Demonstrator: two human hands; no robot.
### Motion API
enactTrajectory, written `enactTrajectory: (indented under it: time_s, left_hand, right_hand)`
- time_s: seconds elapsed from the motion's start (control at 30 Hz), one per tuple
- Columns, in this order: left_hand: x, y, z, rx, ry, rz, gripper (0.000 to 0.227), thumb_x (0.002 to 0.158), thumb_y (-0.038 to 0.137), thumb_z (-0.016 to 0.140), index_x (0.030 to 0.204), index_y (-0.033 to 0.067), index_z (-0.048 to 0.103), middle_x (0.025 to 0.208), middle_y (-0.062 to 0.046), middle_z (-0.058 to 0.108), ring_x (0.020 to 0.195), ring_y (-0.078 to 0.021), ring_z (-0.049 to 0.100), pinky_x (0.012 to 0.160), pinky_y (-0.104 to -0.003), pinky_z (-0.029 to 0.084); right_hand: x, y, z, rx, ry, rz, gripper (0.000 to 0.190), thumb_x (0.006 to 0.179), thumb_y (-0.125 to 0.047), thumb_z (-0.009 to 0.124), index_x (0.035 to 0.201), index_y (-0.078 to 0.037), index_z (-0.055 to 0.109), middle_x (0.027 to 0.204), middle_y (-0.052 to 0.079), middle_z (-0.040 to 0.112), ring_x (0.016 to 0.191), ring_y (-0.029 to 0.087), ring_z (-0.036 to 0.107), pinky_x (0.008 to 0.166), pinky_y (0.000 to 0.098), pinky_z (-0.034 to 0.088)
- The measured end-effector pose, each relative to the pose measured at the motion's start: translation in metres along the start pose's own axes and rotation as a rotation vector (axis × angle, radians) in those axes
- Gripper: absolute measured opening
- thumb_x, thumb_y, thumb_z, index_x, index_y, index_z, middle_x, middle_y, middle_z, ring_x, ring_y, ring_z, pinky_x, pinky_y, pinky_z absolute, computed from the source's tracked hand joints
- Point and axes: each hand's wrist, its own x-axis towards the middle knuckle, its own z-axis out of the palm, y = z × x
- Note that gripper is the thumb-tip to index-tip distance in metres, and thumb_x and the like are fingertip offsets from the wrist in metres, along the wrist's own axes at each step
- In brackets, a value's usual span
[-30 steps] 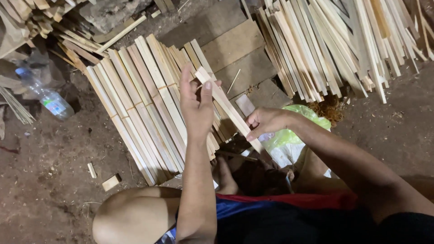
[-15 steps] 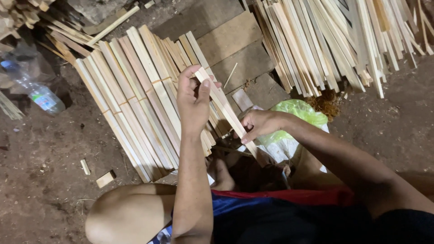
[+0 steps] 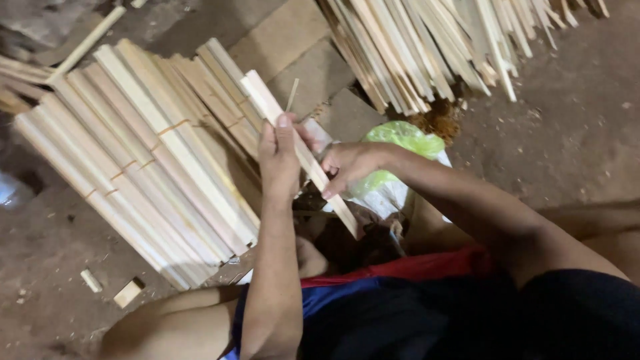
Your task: The person is organizing thin wooden strips into small bundles and securing them with rubber bands on a workshop floor.
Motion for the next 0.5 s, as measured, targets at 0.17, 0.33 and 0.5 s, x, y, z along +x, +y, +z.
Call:
enactTrajectory:
  time_s: [0.17,0.33,0.5]
  left_hand:
    - [-0.011,0.022,0.009,-0.02,-0.075,-0.037,0.032,0.109,0.033,0.042,0.114,0.0058,0.056,0.072,-0.006,0.058,0.05,-0.0149,0.057,0.046,-0.026,0.051]
    - [-0.012,0.021,0.017,0.015,-0.168,-0.092,0.03,0.108,0.032,0.041,0.115,0.0048,0.053,0.072,-0.003,0.053,0.048,-0.0109,0.052,0.043,-0.026,0.044]
    - [-0.017,0.009,0.031,0.097,-0.187,0.007,0.033,0.111,0.03,0.041,0.112,0.0005,0.057,0.067,-0.007,0.054,0.045,-0.0127,0.054,0.038,-0.023,0.046]
  right_hand:
    - [-0.046,-0.007,-0.055,0.289,0.248,0.26,0.046,0.08,-0.019,0.079,0.121,-0.002,0.067,0.114,0.017,0.074,0.092,0.023,0.074,0.079,0.0307,0.064]
    - [-0.11,0.032,-0.099,-0.12,0.452,0.808,0.023,0.094,-0.021,0.073,0.106,-0.002,0.076,0.094,0.017,0.079,0.091,0.026,0.076,0.111,0.0463,0.048]
    - [-0.103,0.233,-0.05,-0.314,0.213,0.9,0.04,0.083,-0.013,0.069,0.117,0.007,0.077,0.108,0.032,0.074,0.1,0.048,0.072,0.078,0.0479,0.062]
